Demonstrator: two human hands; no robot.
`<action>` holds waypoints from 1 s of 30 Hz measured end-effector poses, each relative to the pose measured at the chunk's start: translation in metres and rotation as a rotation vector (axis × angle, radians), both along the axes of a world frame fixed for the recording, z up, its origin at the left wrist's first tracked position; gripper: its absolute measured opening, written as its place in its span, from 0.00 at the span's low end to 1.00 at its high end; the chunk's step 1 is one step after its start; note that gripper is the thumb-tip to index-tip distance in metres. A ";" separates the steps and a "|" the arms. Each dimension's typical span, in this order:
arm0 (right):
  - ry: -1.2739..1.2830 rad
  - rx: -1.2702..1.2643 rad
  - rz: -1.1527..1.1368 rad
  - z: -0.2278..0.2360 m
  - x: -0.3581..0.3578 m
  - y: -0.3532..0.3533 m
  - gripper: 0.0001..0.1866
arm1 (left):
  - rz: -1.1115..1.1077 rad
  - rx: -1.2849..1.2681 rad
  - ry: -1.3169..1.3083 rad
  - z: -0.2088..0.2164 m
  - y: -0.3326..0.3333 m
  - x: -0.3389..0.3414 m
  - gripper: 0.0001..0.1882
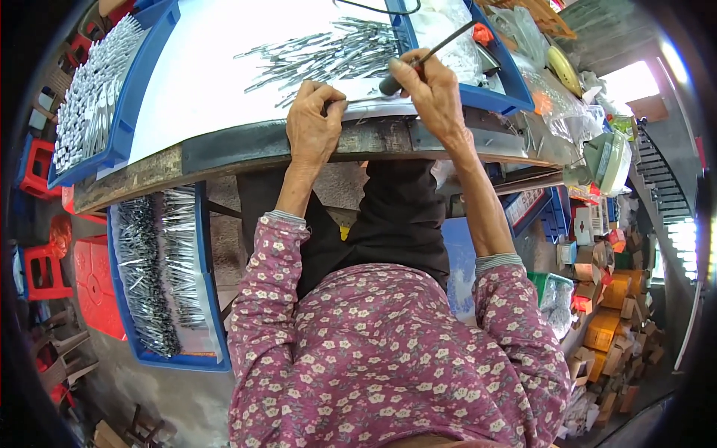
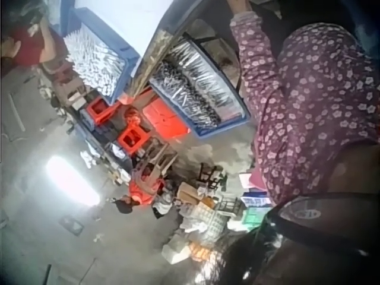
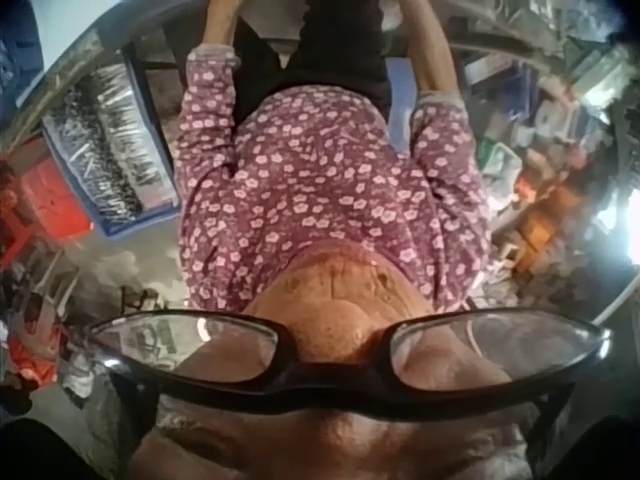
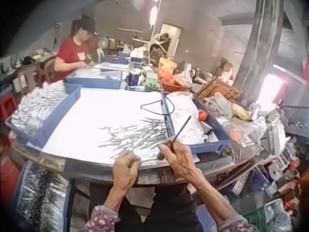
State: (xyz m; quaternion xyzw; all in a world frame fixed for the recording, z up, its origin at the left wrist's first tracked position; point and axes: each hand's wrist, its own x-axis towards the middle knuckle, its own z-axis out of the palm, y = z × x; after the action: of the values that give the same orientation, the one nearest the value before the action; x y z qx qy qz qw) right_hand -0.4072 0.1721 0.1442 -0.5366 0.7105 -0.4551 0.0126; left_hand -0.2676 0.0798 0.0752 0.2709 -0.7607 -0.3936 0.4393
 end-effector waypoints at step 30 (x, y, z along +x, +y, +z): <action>-0.372 0.036 -0.063 -0.071 0.068 0.081 0.08 | 0.022 -0.489 -0.165 0.006 0.002 -0.013 0.02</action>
State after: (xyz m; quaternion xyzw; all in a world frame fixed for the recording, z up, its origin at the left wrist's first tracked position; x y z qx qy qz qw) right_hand -0.3393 0.2536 0.0727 -0.4202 0.7203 -0.5341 0.1391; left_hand -0.2803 0.0817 0.0809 0.1964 -0.8636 -0.1699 0.4323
